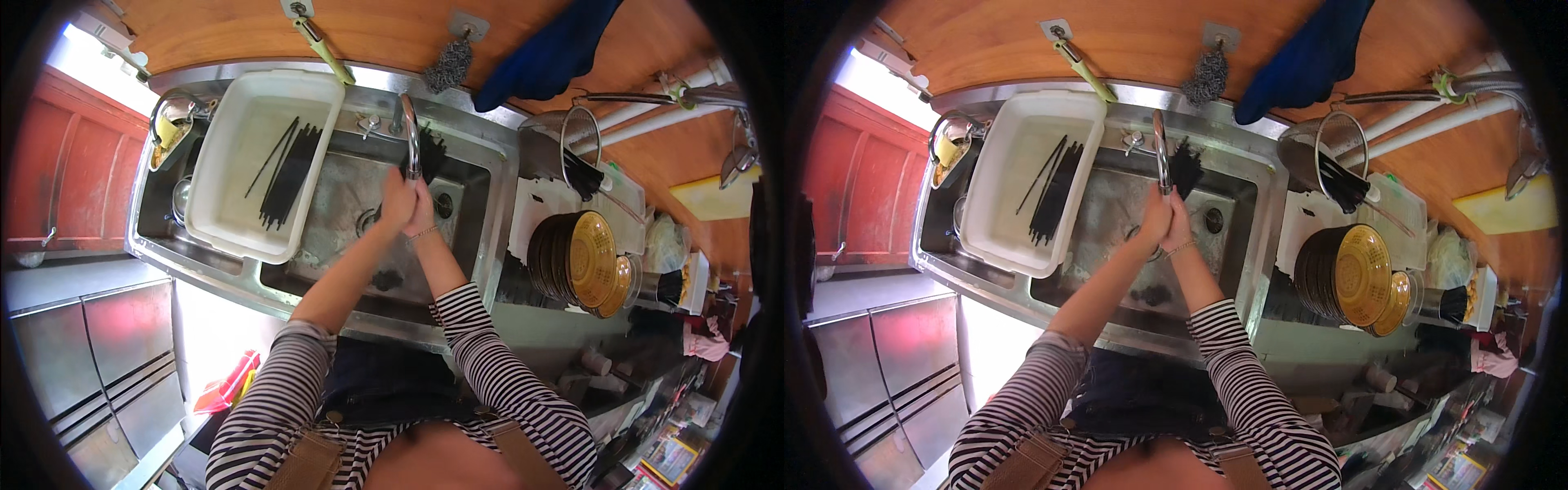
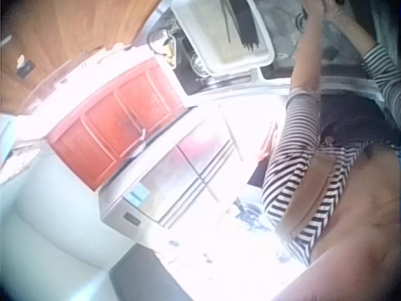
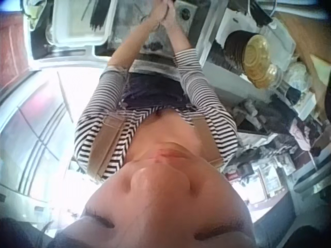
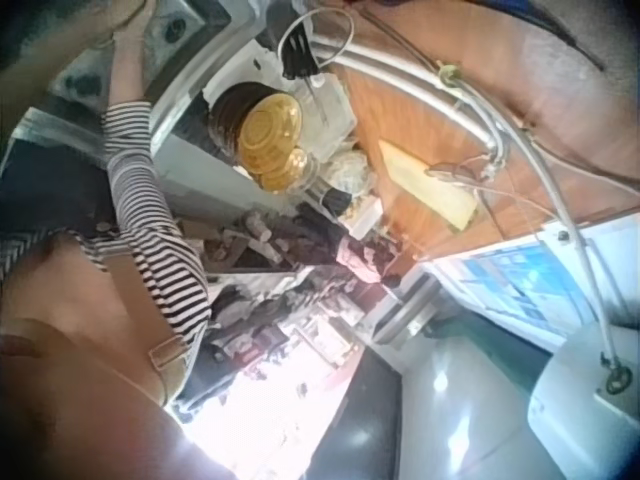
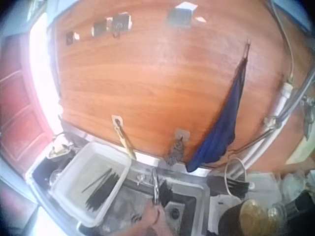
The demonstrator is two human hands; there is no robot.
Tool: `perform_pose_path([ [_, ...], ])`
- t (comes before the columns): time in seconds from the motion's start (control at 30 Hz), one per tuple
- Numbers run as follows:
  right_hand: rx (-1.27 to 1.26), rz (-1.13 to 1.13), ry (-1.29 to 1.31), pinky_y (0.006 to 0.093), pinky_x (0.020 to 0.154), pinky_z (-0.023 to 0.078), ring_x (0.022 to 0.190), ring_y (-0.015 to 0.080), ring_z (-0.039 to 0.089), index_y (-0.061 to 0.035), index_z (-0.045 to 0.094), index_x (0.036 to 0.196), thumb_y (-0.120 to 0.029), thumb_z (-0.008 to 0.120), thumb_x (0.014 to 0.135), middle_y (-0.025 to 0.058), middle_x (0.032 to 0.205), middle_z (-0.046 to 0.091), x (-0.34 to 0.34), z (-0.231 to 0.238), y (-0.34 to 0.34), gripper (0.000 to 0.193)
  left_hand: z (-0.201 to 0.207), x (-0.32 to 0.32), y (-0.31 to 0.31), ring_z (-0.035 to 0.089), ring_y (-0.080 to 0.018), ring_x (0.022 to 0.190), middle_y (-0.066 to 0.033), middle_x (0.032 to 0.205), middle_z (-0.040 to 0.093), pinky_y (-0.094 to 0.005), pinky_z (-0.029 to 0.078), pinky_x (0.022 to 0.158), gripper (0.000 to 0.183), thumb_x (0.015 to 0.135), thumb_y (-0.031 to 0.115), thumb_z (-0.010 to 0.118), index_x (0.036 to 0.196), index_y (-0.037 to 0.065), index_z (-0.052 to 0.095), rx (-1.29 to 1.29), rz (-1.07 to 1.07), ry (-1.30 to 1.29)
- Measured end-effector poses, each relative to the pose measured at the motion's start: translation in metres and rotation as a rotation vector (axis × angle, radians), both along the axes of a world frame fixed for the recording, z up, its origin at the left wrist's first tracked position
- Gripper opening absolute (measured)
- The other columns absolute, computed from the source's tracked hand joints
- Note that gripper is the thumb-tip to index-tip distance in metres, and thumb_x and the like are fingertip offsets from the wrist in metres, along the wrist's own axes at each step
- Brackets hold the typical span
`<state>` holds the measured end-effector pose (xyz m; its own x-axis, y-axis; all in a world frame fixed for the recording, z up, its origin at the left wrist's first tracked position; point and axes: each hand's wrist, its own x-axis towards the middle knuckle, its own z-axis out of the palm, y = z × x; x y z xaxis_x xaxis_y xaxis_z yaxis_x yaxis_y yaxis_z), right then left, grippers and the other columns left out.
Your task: The person washes black chopsticks under running water in a kitchen sink, then moves to a hot dog roller grill and uses tongs to turn and arrange the sausages. The person places the cleaned chopsticks into a container and continues adjusting the sausages on the grill.
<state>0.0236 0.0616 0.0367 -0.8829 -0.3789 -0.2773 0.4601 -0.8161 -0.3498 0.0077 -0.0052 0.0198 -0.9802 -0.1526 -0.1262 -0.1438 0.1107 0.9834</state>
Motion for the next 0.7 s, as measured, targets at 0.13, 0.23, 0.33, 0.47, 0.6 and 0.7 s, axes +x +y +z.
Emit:
perform_pose_path([
  [0.13,0.028,-0.048,-0.078,0.0337,0.091,0.042,0.103,0.018,0.055,-0.0106,0.056,0.117,-0.035,0.048,0.094,0.0024,0.116,0.059,0.005,0.0,-0.012,0.035,-0.003,-0.006,-0.015,0.027,-0.0375,0.133,-0.0296,0.141,0.028,-0.0412,0.021,0.109,0.054,0.095,0.029,0.035,0.135,-0.007,0.029,-0.422,-0.033,-0.035],
  [0.23,0.045,-0.097,-0.072,0.0332,0.089,0.043,0.103,0.0168,0.055,-0.0103,0.055,0.119,-0.037,0.047,0.094,0.0025,0.114,0.059,0.007,0.005,-0.02,0.037,0.0,-0.011,-0.015,0.02,-0.0419,0.134,-0.0332,0.142,0.02,-0.0411,0.018,0.111,0.054,0.096,0.029,0.034,0.132,-0.011,0.027,-0.06,0.009,-0.017],
  [0.33,-0.128,0.056,0.097,0.0335,0.09,0.043,0.106,0.0177,0.053,-0.0113,0.054,0.121,-0.037,0.05,0.093,0.0021,0.117,0.058,-0.002,0.011,0.001,0.038,0.005,0.006,-0.001,0.021,-0.0436,0.133,-0.033,0.142,0.022,-0.0413,0.02,0.11,0.05,0.096,0.028,0.034,0.133,-0.006,0.031,-0.293,-0.077,-0.045],
  [0.47,0.062,-0.051,-0.069,0.0354,0.098,0.038,0.116,0.0225,0.049,-0.009,0.047,0.128,-0.04,0.045,0.094,0.009,0.131,0.05,0.014,0.006,-0.012,0.046,-0.007,-0.02,-0.019,0.024,-0.0444,0.131,-0.0311,0.14,0.027,-0.0415,0.022,0.109,0.052,0.094,0.03,0.036,0.134,-0.003,0.033,-0.432,-0.248,-0.17],
  [0.6,-0.133,0.028,-0.031,0.0365,0.098,0.037,0.118,0.023,0.047,-0.0086,0.047,0.129,-0.048,0.044,0.093,0.0052,0.132,0.05,0.0,0.012,0.002,0.053,-0.03,0.002,-0.006,0.044,-0.0458,0.109,-0.03,0.105,0.049,-0.0499,0.033,0.094,0.038,0.088,0.025,0.046,0.113,-0.004,0.046,-0.714,-0.206,0.332],
  [0.7,0.001,-0.059,-0.098,0.0353,0.093,0.041,0.108,0.0198,0.052,-0.0109,0.052,0.122,-0.049,0.044,0.093,0.0018,0.118,0.056,0.014,0.019,-0.01,0.049,-0.026,-0.014,-0.008,0.033,-0.0434,0.124,-0.0294,0.13,0.037,-0.0419,0.025,0.105,0.047,0.093,0.026,0.04,0.129,-0.003,0.035,-0.143,-0.012,0.023],
])
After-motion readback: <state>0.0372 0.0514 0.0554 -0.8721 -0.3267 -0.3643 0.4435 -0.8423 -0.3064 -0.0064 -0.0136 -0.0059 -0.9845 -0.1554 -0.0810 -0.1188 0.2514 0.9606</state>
